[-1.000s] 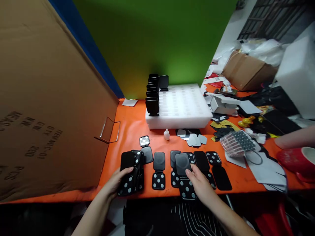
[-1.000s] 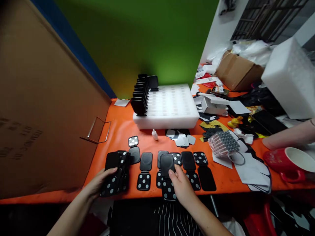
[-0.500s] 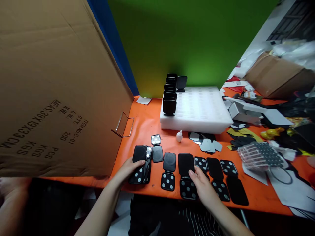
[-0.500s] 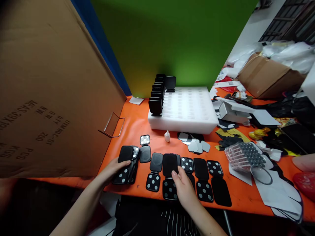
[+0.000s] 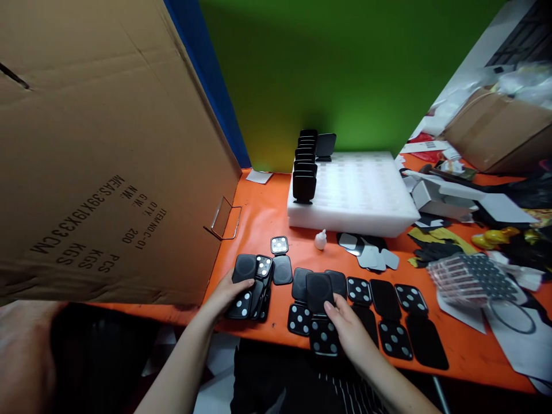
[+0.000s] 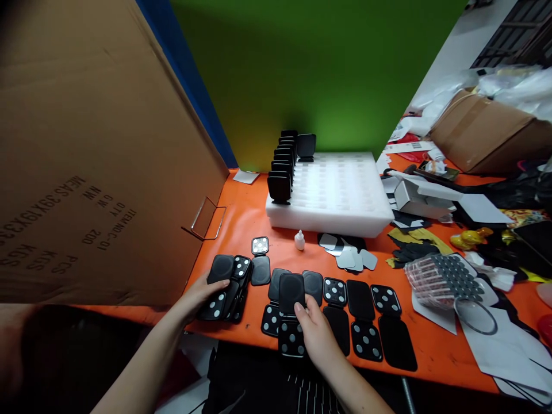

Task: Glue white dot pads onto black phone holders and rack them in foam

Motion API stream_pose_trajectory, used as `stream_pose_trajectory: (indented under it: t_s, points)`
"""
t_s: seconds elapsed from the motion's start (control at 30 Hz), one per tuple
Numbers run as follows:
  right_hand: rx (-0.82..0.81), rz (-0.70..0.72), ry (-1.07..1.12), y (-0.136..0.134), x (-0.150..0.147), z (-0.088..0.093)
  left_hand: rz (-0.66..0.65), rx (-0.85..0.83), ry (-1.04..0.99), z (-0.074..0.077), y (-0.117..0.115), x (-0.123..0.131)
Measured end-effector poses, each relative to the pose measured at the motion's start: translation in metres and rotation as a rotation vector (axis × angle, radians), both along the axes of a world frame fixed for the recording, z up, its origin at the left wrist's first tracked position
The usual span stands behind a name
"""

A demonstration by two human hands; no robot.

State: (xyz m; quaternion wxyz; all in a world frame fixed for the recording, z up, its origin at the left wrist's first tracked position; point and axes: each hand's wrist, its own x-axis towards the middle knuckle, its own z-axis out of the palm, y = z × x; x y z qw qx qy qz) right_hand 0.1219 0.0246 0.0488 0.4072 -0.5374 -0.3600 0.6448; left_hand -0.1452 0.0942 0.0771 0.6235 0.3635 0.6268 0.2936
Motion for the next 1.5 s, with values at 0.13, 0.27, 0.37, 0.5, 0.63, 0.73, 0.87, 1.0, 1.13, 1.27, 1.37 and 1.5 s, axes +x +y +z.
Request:
stream_pose_trajectory:
  t_s: [0.13, 0.27, 0.37, 0.5, 0.63, 0.73, 0.87, 1.0, 1.13, 1.27, 1.37, 1.5]
  points:
    - [-0.094, 0.015, 0.159, 0.002, -0.021, 0.01, -0.023, 0.013, -0.01, 0.001, -0.002, 0.0]
    - [-0.14, 0.056, 0.218, 0.001, -0.043, 0.021, -0.017, 0.04, 0.017, -0.002, 0.003, -0.009]
    - [-0.14, 0.063, 0.27, -0.004, -0.048, 0.024, -0.014, 0.058, 0.062, -0.004, 0.014, -0.021]
    - [-0.209, 0.038, 0.296, -0.015, -0.039, 0.018, -0.019, 0.168, 0.274, -0.008, 0.027, -0.033]
    - [-0.257, -0.078, 0.243, -0.023, -0.017, 0.015, -0.035, 0.391, 0.793, -0.008, 0.021, -0.024]
    - [-0.247, -0.151, 0.198, -0.024, 0.002, 0.014, -0.271, 0.69, 0.938, -0.003, 0.007, 0.011]
    - [-0.243, -0.237, 0.147, -0.019, 0.02, 0.015, -0.884, 0.811, 0.772, -0.013, -0.002, 0.066]
    - [-0.216, -0.28, 0.147, -0.016, 0.027, 0.016, -0.953, 0.732, 0.734, -0.037, -0.003, 0.083]
    - [-0.179, -0.234, 0.086, -0.015, 0.025, 0.01, -0.886, 0.739, 0.75, -0.049, -0.016, 0.074]
    - [-0.126, -0.136, -0.05, -0.004, 0.013, -0.005, -0.831, 0.725, 0.898, -0.053, -0.031, 0.07]
    - [-0.09, -0.107, -0.181, 0.008, 0.0, -0.019, -0.796, 0.727, 1.066, -0.057, -0.036, 0.072]
    - [-0.043, -0.108, -0.286, 0.012, -0.016, -0.033, -0.819, 0.791, 1.203, -0.061, -0.037, 0.073]
